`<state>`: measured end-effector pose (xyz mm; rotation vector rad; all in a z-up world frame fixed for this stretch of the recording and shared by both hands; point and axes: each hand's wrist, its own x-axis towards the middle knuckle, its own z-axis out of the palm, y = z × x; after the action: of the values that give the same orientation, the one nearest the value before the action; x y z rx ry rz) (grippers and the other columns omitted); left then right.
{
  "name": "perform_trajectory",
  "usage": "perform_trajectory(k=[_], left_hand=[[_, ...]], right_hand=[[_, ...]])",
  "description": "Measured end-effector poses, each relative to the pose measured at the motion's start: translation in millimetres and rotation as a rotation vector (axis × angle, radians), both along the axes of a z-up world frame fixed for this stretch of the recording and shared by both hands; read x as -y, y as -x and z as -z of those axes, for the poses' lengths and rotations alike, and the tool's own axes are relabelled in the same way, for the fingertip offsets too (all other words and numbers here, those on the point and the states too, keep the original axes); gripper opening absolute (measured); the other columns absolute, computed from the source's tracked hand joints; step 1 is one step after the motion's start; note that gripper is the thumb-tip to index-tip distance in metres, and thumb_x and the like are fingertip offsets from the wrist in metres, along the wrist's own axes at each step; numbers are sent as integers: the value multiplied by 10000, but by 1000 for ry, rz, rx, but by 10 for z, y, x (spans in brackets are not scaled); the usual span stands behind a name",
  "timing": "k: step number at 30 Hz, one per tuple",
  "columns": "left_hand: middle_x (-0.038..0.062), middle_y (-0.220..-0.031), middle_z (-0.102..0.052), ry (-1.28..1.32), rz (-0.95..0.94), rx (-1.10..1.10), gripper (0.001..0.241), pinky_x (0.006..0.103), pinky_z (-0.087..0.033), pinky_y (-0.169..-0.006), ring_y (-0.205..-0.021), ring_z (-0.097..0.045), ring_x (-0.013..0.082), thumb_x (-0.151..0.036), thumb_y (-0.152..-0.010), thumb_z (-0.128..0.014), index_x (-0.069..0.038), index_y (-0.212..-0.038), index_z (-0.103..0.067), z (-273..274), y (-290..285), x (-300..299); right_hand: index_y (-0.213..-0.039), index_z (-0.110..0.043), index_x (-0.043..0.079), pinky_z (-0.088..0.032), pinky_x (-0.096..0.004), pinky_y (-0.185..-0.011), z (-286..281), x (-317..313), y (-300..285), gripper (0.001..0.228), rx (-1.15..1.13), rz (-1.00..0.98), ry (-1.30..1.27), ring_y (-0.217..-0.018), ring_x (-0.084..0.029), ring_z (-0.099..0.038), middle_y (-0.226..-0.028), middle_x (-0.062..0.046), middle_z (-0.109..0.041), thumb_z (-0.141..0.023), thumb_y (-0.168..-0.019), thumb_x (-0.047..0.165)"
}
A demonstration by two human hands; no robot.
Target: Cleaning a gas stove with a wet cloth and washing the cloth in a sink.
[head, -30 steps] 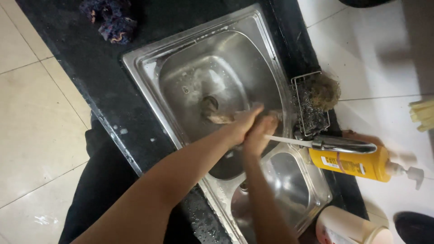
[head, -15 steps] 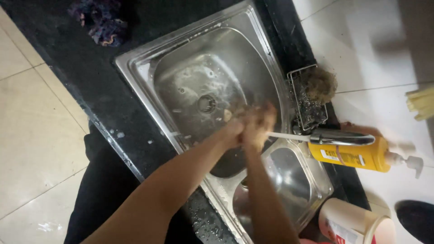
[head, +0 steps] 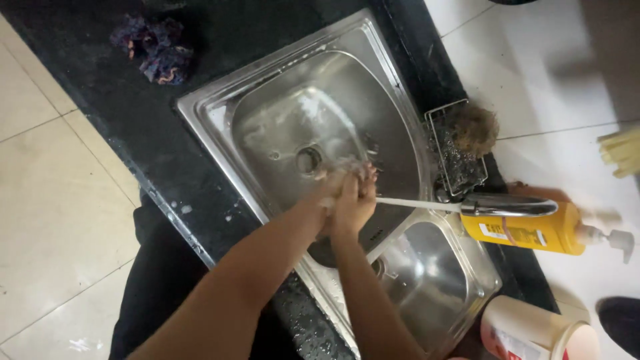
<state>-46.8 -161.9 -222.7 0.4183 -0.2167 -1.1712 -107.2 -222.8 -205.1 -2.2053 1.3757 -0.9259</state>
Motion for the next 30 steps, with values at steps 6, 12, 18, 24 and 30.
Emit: perform_trajectory(k=[6, 12, 18, 24, 30], left_hand=[[20, -1013, -675, -342, 90, -158, 138, 380, -543, -720, -890, -661, 187, -128, -985, -558, -100, -1080, -653, -4, 47, 101], [-15, -995, -722, -464, 57, 68, 213, 328, -514, -814, -903, -650, 120, -275, -981, -577, -152, -1054, -735, -301, -78, 47], [104, -889, -682, -69, 144, -477, 614, 430, -510, -880, -854, -651, 273, -631, -1012, -522, -39, -933, -665, -447, -195, -130], [145, -976, -720, 32, -26, -394, 558, 461, -563, -900, -937, -684, 296, -532, -932, -531, 1, -1009, -674, -300, -167, -185], [117, -1120, -710, -181, 58, -517, 338, 418, -597, -873, -1045, -680, 263, -330, -990, -521, -67, -1135, -677, -315, 32, -228]], right_hand=[[-1037, -670, -95, -501, -524, -729, -287, 387, -125, 341, 507, 155, -589, -777, -372, -662, -943, -264, -702, -611, -988, 237], [-1288, -607, -35, -464, -490, -933, -327, 98, 57, 373, 24, -220, 432, -1176, -469, -591, -1354, -373, -582, -688, -989, 174], [-1257, -581, 57, -461, -427, -1023, -410, -132, 135, 440, 72, -315, -586, -1183, -372, -621, -1263, -222, -657, -508, -1034, 429], [-1185, -689, -21, -455, -482, -1052, -1005, -834, 18, 402, 58, -501, 5, -1200, -378, -584, -1276, -209, -639, -725, -953, 306], [-1203, -680, -68, -393, -565, -1058, -851, -602, -23, 389, 88, -694, 29, -1338, -436, -465, -1442, -285, -524, -740, -928, 200]])
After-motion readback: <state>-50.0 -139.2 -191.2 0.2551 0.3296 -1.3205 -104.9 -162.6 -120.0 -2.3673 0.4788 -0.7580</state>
